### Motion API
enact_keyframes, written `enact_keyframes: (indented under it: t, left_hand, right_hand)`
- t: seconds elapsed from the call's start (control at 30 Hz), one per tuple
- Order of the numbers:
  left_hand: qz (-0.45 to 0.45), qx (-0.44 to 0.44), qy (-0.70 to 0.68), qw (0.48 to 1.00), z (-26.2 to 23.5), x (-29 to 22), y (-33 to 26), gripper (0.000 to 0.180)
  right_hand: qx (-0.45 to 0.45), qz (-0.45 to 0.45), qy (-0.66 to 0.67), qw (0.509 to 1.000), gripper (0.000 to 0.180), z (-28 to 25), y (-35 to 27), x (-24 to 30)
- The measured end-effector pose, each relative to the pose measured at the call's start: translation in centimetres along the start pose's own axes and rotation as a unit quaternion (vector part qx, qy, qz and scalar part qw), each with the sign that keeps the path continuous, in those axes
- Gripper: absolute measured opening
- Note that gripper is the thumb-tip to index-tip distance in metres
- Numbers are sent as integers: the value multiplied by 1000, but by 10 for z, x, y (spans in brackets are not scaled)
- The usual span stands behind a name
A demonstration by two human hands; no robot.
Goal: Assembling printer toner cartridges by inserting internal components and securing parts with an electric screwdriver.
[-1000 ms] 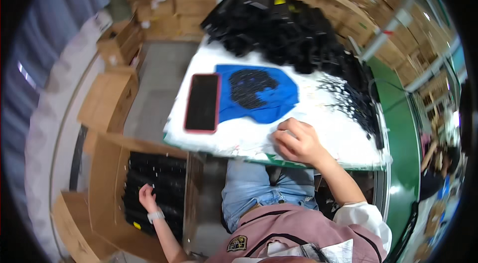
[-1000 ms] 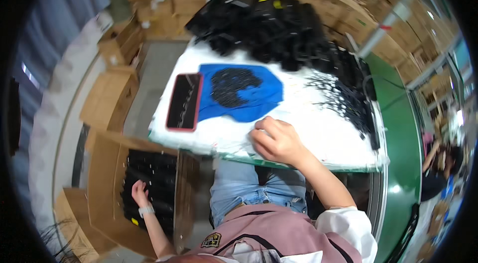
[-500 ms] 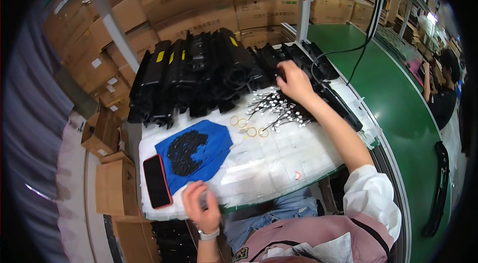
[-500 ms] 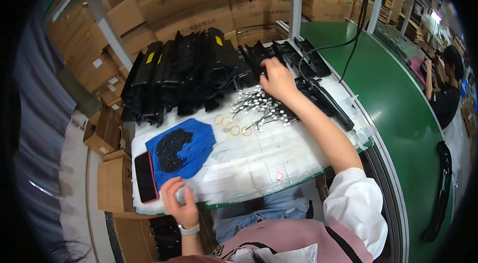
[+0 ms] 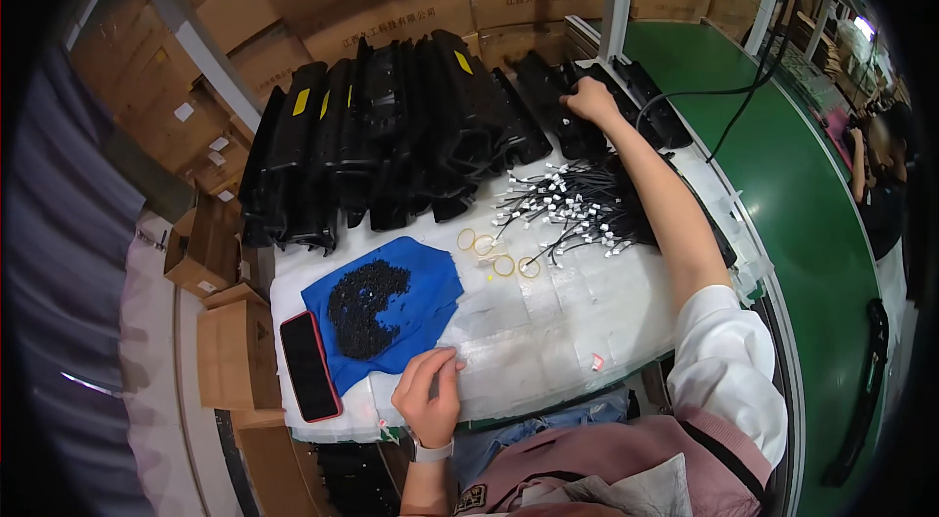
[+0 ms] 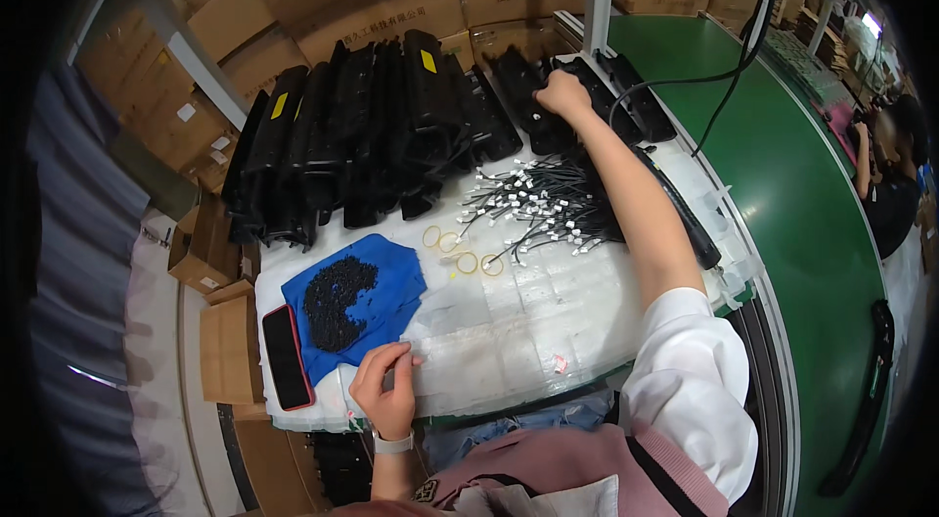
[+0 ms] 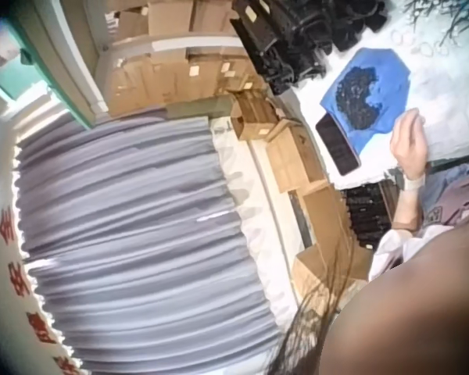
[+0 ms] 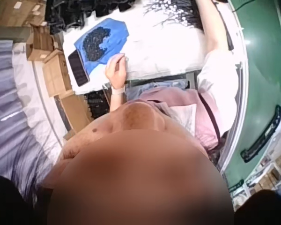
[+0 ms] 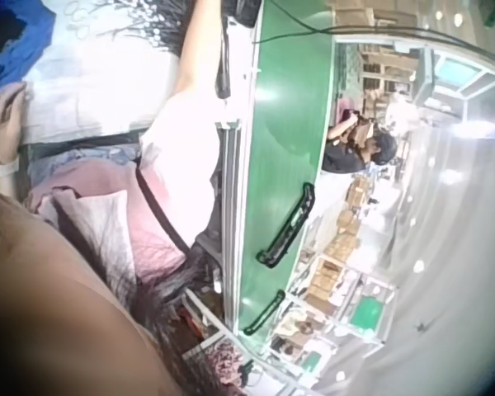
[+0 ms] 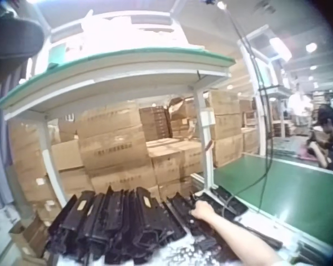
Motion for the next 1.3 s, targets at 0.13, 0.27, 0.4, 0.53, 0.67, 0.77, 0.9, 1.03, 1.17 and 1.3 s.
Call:
enact_keyframes:
  t: [0.13,0.27,0.4,0.53,0.67,0.77,0.9,1.03,1.17,1.3]
  left_hand:
    - [-69,18,-26,997,-4,1,0,12]
    - [-8,36,33,999,-4,-7,4,10]
    - [7,56,38,998,-5,-13,4,11]
    - [60,49,27,997,-9,-7,2,11]
    - [14,-8,69,997,-14,-4,-3,9]
    - [-57,-31,48,997,-12,-5,-7,16]
    - [218,196,61,954,10,-37,4,38]
    - [249,277,25,928,22,-21,-4,38]
    - [209,258,47,942,15,-27,-19,37]
    - [160,215,46,962,12,-35,-33,35]
  right_hand:
    - [-250,-105,69,960,34,-12,-6,18]
    - [-428,-267,175,845,28,-77,-18,35]
    - [-309,-412,207,832,28,-148,-67,33]
    - [25,-514,192,835,29,-177,-136,23]
    - [340,-450,212,798,26,-150,-194,-6]
    - [406,-392,177,806,29,-137,-215,-16]
    - [344,-449,278,777,34,-126,-212,0]
    - [346,-423,303,781,14,-97,-210,16]
    - [331,-435,287,787,17,-87,-220,33]
    - [348,-425,280,787,13,-93,-229,43]
Point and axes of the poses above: each hand's wrist, its own y-axis towards the middle knuckle, its own z-axis out of the palm, x = y × z, the point moved 1 cm from there along y, towards the middle knuckle, and after that the axes turned 15 degrees about -x, right-handed, at the moved point
